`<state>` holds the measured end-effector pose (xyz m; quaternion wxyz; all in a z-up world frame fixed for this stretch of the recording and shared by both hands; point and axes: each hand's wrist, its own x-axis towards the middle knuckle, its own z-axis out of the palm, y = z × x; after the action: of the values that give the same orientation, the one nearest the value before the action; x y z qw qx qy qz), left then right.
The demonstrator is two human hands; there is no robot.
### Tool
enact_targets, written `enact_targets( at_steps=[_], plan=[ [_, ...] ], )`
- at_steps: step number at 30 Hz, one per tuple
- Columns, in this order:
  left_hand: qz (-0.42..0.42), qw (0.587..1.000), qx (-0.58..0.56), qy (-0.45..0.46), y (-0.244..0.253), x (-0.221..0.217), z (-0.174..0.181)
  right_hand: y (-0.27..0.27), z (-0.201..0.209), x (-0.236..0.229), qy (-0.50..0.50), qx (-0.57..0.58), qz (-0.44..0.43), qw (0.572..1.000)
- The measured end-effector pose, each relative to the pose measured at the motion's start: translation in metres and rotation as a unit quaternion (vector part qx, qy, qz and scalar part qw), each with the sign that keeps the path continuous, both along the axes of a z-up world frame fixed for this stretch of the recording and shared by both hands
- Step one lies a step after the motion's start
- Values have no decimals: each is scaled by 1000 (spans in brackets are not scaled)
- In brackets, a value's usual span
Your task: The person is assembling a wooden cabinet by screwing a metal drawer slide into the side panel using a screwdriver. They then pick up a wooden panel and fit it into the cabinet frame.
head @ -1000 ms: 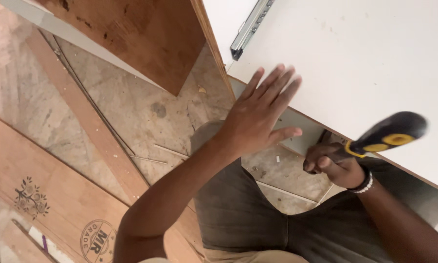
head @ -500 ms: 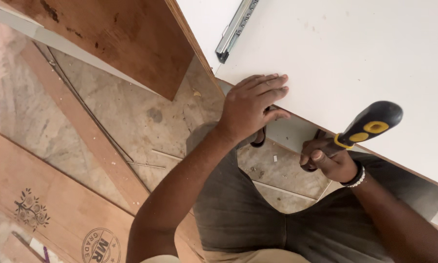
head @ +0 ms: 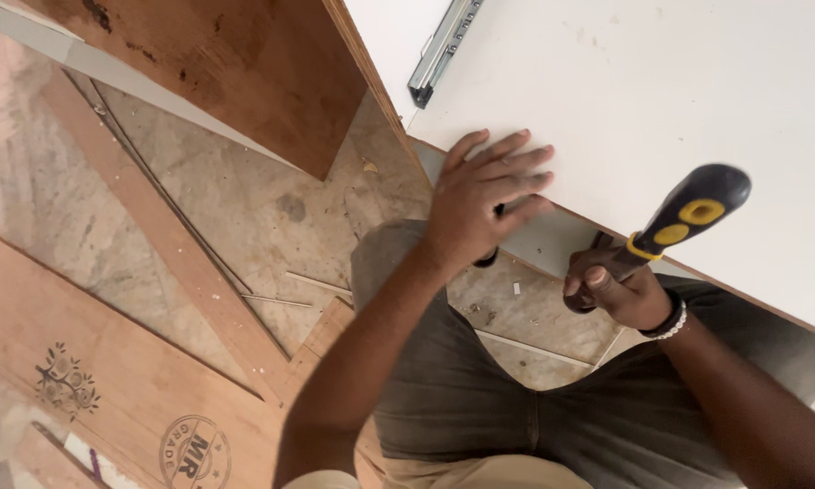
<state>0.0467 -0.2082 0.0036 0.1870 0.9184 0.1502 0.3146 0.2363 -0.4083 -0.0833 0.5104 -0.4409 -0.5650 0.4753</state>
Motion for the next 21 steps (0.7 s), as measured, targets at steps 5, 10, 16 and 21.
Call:
enact_targets(
  at_steps=[5,10,16,21],
  plan=[
    [57,997,-34,-29,-22,8,-5,-1,-5,-3,59,-35,-8,998],
    [55,997,-39,-47,-17,10,-7,2,-6,-1,16,-13,-9,1000],
    [29,997,-57,-43,-11,4,-10,-1,-7,0,64,-24,-18,998],
    [16,997,-67,-38,-10,0,-5,-2,-4,1,62,-27,-26,997]
  ],
)
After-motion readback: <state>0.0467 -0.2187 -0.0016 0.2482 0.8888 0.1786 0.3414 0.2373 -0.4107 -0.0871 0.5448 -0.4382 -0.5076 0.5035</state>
